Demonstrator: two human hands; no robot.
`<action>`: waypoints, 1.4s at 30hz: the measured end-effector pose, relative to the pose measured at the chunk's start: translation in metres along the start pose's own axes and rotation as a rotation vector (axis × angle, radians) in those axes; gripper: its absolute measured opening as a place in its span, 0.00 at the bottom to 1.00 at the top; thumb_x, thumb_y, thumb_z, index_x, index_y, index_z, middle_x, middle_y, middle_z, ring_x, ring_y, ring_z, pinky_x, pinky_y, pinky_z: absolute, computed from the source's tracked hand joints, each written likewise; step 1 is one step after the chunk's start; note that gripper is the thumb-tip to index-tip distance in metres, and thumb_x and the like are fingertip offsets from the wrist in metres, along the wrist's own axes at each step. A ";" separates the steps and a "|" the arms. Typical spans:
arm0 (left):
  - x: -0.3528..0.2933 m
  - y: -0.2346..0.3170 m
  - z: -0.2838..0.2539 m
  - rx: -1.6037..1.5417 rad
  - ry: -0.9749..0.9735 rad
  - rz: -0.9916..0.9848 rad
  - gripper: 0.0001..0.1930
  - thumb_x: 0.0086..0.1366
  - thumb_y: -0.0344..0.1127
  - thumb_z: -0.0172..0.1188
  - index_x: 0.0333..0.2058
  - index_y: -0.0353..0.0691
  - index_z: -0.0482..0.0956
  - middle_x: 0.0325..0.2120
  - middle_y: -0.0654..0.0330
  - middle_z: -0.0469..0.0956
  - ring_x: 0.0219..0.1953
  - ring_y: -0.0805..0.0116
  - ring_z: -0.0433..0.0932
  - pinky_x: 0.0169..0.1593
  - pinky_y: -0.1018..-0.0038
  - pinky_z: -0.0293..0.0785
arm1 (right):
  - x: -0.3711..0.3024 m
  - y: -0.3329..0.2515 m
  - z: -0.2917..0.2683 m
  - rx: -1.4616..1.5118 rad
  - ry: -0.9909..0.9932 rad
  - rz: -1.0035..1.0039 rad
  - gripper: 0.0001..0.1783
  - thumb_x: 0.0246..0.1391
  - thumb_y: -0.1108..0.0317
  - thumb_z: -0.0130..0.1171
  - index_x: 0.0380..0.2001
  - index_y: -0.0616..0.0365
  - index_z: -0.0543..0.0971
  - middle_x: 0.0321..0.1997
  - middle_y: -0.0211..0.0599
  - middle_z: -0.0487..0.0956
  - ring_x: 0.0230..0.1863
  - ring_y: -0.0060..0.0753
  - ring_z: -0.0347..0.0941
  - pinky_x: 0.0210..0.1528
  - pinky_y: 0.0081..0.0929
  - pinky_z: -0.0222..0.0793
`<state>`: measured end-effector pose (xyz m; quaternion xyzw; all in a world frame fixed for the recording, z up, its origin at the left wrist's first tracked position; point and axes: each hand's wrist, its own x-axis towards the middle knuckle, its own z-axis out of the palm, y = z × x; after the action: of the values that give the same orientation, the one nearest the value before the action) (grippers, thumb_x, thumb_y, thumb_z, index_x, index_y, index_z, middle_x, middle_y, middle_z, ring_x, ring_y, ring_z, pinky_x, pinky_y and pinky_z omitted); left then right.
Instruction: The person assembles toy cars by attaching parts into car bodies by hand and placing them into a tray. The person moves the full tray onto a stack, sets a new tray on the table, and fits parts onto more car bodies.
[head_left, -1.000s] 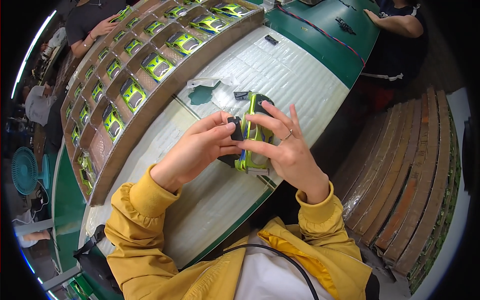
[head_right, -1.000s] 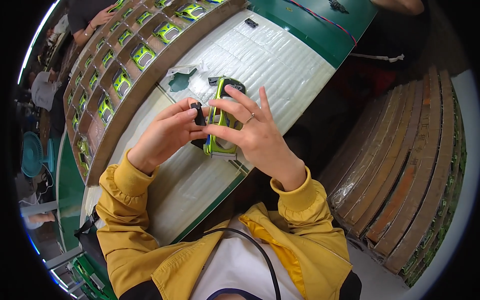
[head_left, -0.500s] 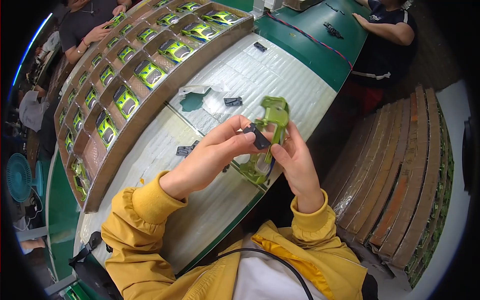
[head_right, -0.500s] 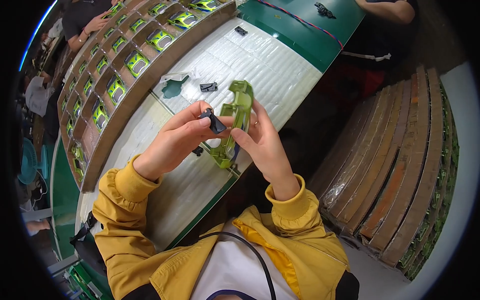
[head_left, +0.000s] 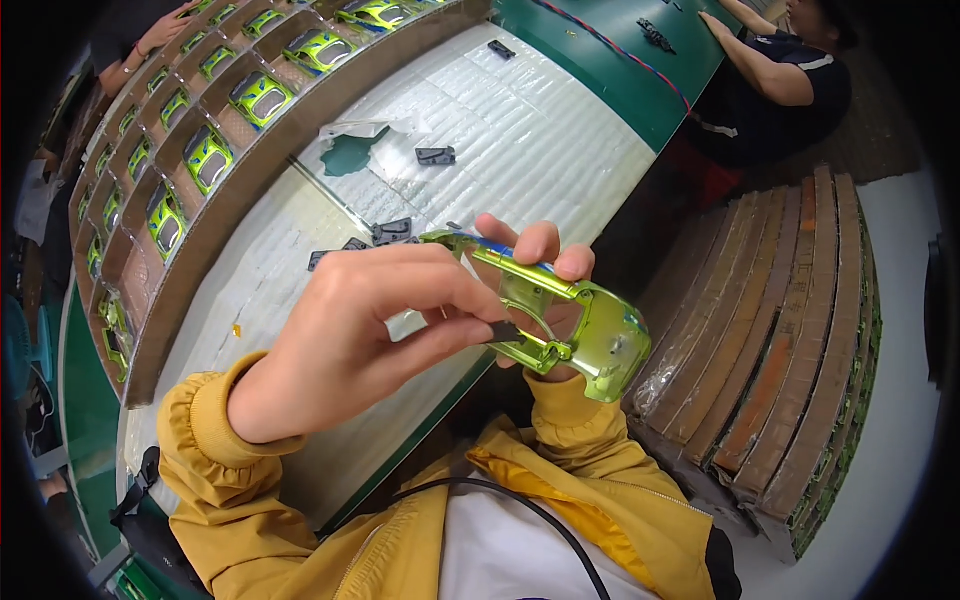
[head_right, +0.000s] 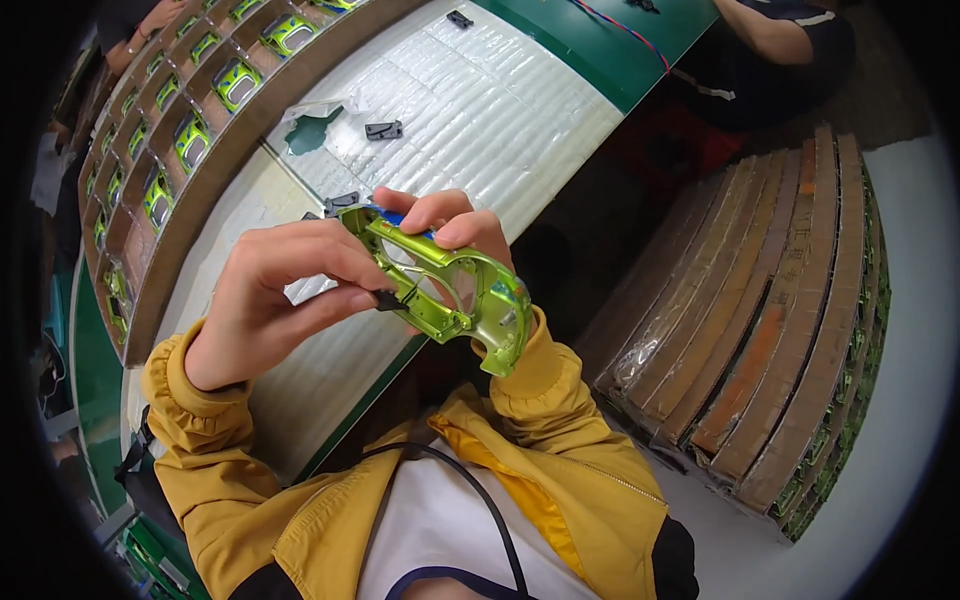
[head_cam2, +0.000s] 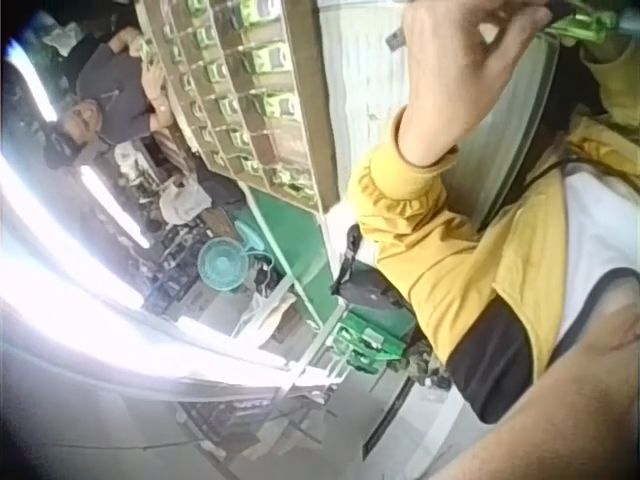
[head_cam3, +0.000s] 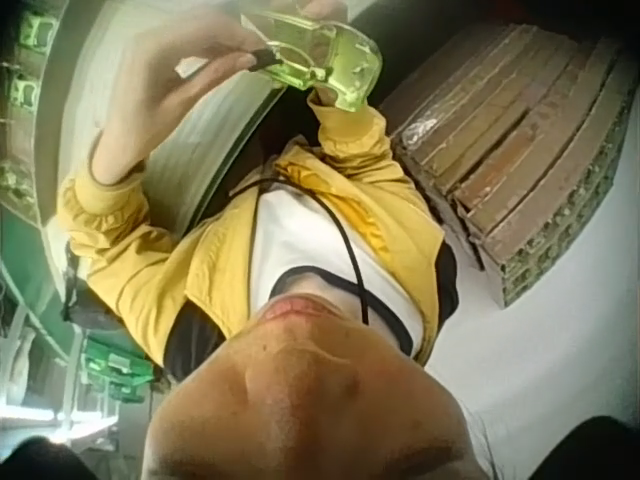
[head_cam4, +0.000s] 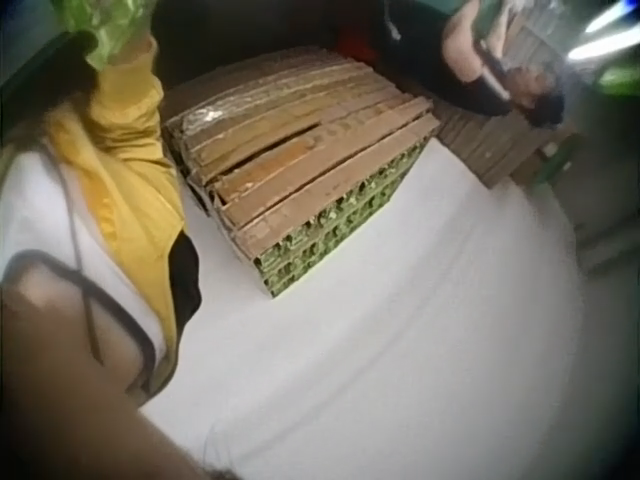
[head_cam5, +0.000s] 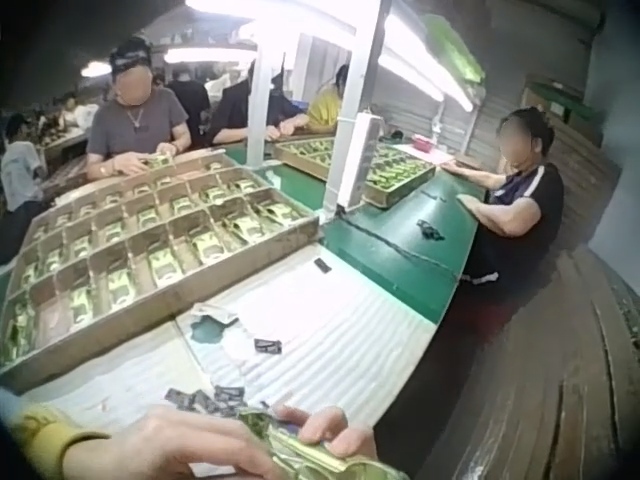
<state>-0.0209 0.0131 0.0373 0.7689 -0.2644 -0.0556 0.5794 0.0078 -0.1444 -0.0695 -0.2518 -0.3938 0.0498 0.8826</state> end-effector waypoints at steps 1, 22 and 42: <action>0.002 -0.001 0.004 0.148 0.009 0.106 0.07 0.48 0.23 0.59 0.29 0.36 0.75 0.24 0.58 0.74 0.25 0.65 0.74 0.29 0.75 0.70 | -0.001 0.001 -0.001 -0.024 -0.034 -0.017 0.36 0.31 0.77 0.68 0.44 0.44 0.62 0.48 0.38 0.62 0.59 0.49 0.53 0.62 0.41 0.49; 0.001 -0.010 0.017 0.208 0.015 0.103 0.08 0.47 0.20 0.58 0.28 0.37 0.75 0.23 0.58 0.74 0.26 0.64 0.74 0.29 0.73 0.69 | 0.001 -0.004 0.005 -0.136 0.084 0.090 0.41 0.25 0.74 0.72 0.45 0.51 0.59 0.47 0.44 0.63 0.55 0.50 0.60 0.56 0.46 0.59; 0.013 -0.030 0.015 0.544 0.361 0.202 0.10 0.41 0.22 0.61 0.26 0.39 0.77 0.21 0.61 0.76 0.22 0.66 0.75 0.24 0.77 0.70 | 0.000 -0.001 0.027 -0.323 0.487 0.320 0.36 0.29 0.64 0.73 0.41 0.61 0.63 0.38 0.32 0.70 0.38 0.20 0.68 0.40 0.18 0.67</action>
<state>-0.0058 -0.0002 0.0075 0.8627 -0.2375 0.2114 0.3932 -0.0123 -0.1337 -0.0539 -0.4518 -0.1296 0.0629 0.8804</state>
